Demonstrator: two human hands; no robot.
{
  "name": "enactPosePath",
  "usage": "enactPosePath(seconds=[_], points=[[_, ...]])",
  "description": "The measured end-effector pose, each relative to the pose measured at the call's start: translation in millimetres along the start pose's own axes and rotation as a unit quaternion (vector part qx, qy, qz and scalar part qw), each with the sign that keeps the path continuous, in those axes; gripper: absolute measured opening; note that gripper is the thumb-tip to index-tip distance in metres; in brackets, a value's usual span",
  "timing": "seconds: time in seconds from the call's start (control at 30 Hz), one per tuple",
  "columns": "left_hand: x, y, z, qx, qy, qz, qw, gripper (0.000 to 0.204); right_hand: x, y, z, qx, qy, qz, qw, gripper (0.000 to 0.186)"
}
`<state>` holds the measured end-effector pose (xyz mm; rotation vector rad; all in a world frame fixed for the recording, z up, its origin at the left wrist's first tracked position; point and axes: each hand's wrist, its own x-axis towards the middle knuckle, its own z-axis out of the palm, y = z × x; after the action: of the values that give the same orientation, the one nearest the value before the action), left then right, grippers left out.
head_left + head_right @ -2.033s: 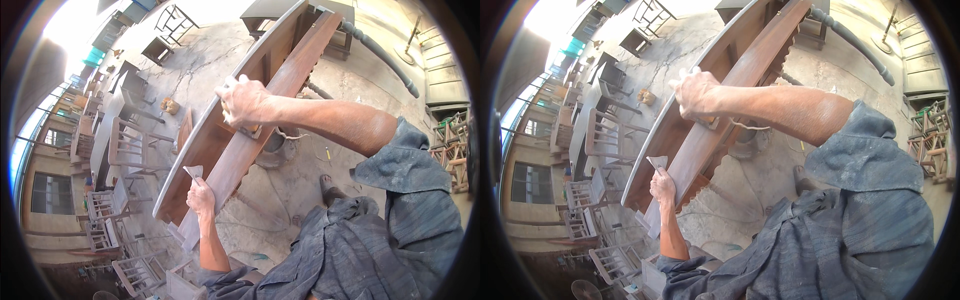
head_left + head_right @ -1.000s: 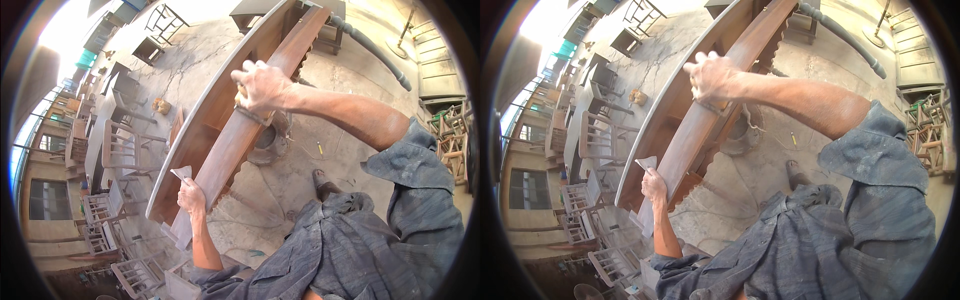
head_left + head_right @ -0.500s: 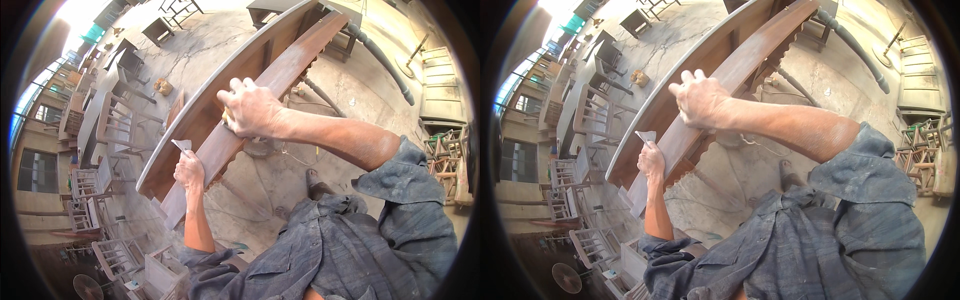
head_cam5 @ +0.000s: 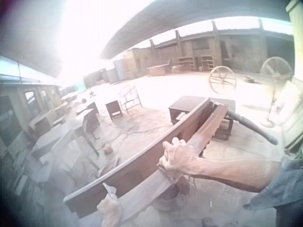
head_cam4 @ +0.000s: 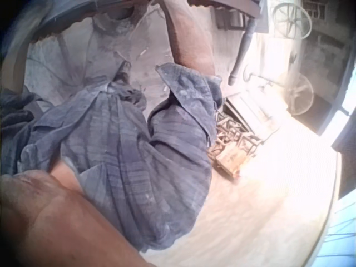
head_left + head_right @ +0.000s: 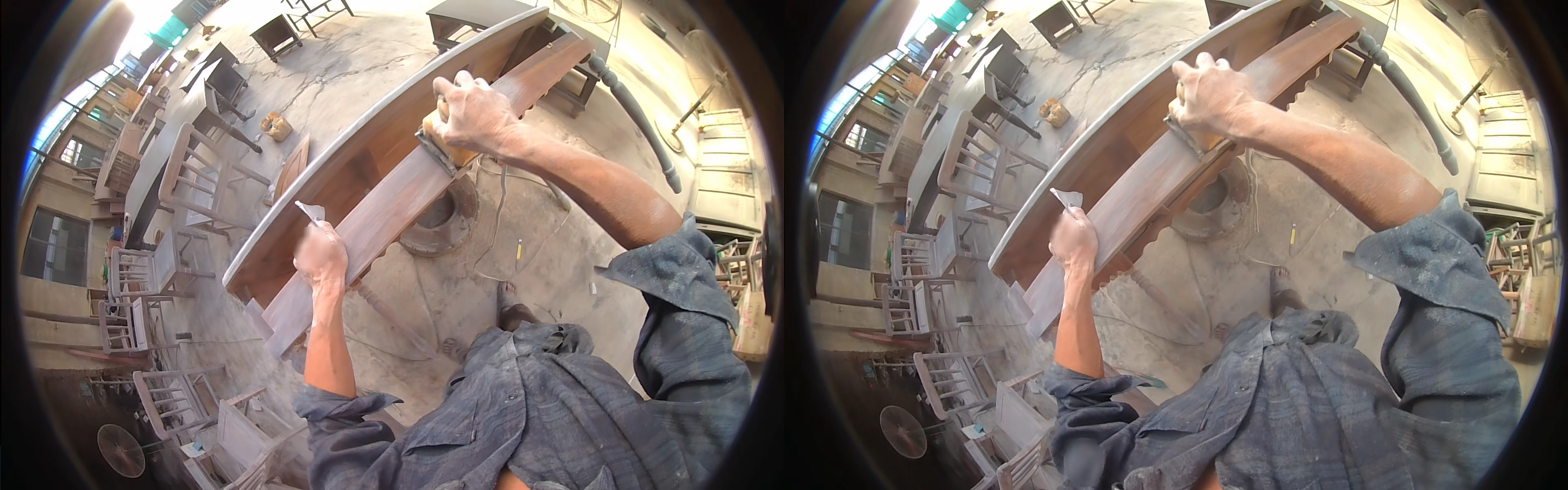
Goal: The person sands the carved leg of a wooden table by hand with sandpaper. They then sand the edge of the table top first by hand and then with a power sander.
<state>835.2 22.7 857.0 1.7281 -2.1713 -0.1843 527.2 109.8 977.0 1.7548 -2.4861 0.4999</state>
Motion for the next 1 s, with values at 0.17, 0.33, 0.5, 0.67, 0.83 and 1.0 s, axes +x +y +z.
enactPosePath(seconds=[0.17,0.33,0.5,0.67,0.83,1.0], points=[[3,-16,4,0.035,0.017,0.004,0.999,0.043,-47,-96,22,0.067,-0.008,-0.149,0.987,0.036],[23,-68,-28,0.060,-0.015,0.029,0.998,0.045,-67,-139,34,0.094,-0.014,-0.239,0.966,0.030],[5,-90,-32,-0.001,-0.040,-0.048,0.998,0.050,-41,-104,21,0.046,-0.001,-0.175,0.983,0.036],[5,-87,-31,0.017,-0.027,-0.026,0.999,0.053,-49,-130,21,0.056,-0.026,-0.169,0.984,0.038],[12,-111,-11,0.041,0.007,0.023,0.999,0.038,-80,-187,42,0.109,-0.030,-0.267,0.957,0.033],[7,-119,-4,0.066,0.091,0.082,0.990,0.011,-63,-159,35,0.080,-0.016,-0.220,0.972,0.036]])
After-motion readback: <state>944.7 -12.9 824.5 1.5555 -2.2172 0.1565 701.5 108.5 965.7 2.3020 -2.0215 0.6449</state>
